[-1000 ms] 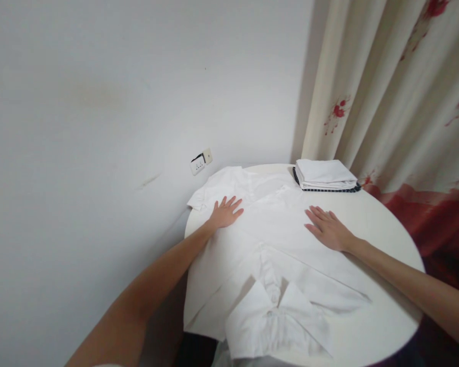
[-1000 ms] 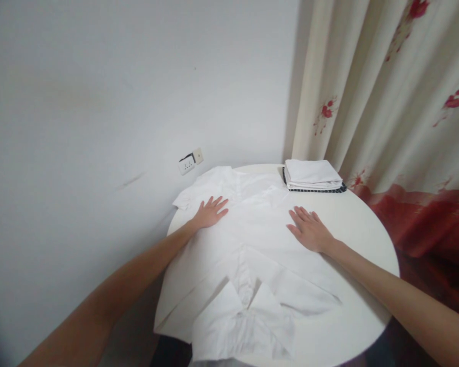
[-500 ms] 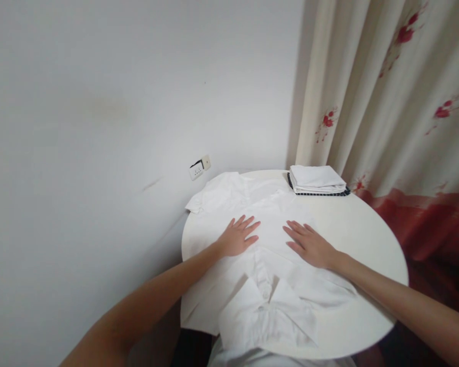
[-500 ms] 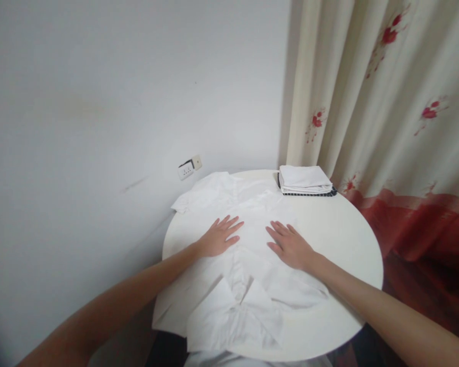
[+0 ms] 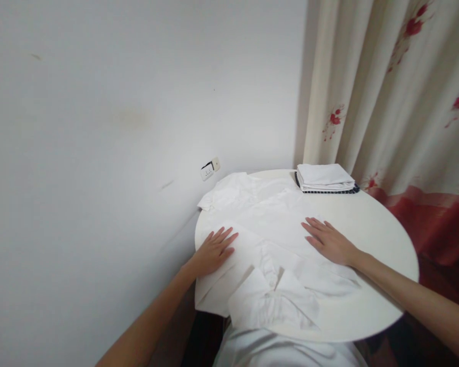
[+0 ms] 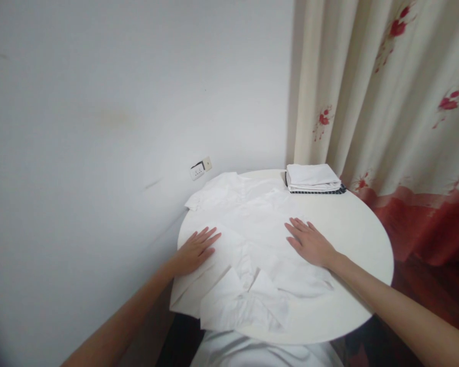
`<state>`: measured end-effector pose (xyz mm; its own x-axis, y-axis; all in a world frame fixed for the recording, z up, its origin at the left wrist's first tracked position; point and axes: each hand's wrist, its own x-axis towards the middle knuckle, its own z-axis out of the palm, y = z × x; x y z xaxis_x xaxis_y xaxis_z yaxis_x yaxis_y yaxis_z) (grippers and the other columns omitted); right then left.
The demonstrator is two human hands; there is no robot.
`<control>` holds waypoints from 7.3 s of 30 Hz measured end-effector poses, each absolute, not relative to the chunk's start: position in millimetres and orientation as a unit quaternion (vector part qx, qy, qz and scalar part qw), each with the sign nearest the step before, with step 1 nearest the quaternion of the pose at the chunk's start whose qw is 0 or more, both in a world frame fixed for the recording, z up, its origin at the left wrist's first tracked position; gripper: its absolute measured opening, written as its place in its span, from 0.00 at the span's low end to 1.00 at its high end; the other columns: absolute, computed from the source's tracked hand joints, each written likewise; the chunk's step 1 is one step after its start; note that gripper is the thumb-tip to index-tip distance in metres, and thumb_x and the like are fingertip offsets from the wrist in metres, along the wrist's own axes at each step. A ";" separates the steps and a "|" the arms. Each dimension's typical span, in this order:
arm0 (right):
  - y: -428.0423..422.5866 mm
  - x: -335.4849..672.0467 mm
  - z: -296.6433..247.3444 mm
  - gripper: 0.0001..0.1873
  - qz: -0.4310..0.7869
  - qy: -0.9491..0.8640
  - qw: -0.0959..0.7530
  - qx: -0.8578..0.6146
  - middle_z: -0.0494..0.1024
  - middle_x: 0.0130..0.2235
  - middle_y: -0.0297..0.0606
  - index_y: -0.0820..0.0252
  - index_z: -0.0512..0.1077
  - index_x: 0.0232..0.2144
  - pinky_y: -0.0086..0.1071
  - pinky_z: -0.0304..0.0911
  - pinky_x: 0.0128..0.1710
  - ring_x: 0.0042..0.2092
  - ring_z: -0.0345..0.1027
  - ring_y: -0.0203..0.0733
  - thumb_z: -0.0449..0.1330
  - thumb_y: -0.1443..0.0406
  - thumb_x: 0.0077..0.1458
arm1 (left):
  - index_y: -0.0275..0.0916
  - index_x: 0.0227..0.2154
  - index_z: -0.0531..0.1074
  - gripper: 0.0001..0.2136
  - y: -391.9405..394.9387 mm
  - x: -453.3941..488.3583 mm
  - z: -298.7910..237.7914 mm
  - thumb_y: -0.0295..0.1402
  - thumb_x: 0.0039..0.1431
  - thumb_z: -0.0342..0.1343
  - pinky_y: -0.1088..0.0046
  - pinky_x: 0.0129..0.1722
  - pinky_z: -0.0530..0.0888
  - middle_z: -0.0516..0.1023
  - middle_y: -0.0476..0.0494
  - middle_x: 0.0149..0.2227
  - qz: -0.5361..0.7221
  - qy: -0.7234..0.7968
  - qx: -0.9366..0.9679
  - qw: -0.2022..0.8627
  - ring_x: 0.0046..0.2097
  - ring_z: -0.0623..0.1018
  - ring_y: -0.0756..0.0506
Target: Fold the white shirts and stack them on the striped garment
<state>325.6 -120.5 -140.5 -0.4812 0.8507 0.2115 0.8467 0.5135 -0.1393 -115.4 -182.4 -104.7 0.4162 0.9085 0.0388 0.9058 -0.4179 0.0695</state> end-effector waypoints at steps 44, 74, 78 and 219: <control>-235.6 262.2 -108.4 0.14 0.220 -0.785 0.264 -0.515 0.74 0.26 0.34 0.57 0.67 0.26 0.32 0.56 0.30 0.29 0.66 0.40 0.52 0.59 0.63 | 0.41 0.45 0.75 0.13 -285.1 -40.2 -97.5 0.39 0.68 0.49 0.72 0.33 0.68 0.75 0.51 0.25 0.260 0.647 0.707 0.118 0.31 0.76 0.45; -258.2 335.8 -118.2 0.07 -0.061 -0.880 0.252 -0.398 0.78 0.42 0.39 0.52 0.76 0.42 0.46 0.55 0.52 0.47 0.68 0.47 0.60 0.65 0.61 | 0.45 0.40 0.75 0.06 -315.5 -110.5 -128.6 0.35 0.64 0.55 0.66 0.46 0.74 0.77 0.46 0.41 0.329 0.556 0.762 -0.041 0.44 0.76 0.43; -254.8 345.7 -122.3 0.06 -0.034 -0.881 0.260 -0.394 0.77 0.39 0.38 0.52 0.76 0.38 0.44 0.55 0.50 0.44 0.68 0.45 0.58 0.64 0.64 | 0.43 0.33 0.76 0.10 -313.0 -123.1 -143.7 0.41 0.66 0.55 0.68 0.43 0.74 0.77 0.46 0.35 0.392 0.558 0.726 -0.093 0.40 0.76 0.44; -283.5 396.0 -83.6 0.21 -0.051 -0.935 0.250 -0.247 0.83 0.42 0.39 0.47 0.72 0.56 0.38 0.74 0.48 0.43 0.79 0.44 0.57 0.70 0.63 | 0.38 0.42 0.75 0.08 -330.2 -147.2 -101.5 0.24 0.66 0.52 0.69 0.41 0.78 0.79 0.43 0.34 0.396 0.311 0.860 -0.090 0.38 0.78 0.47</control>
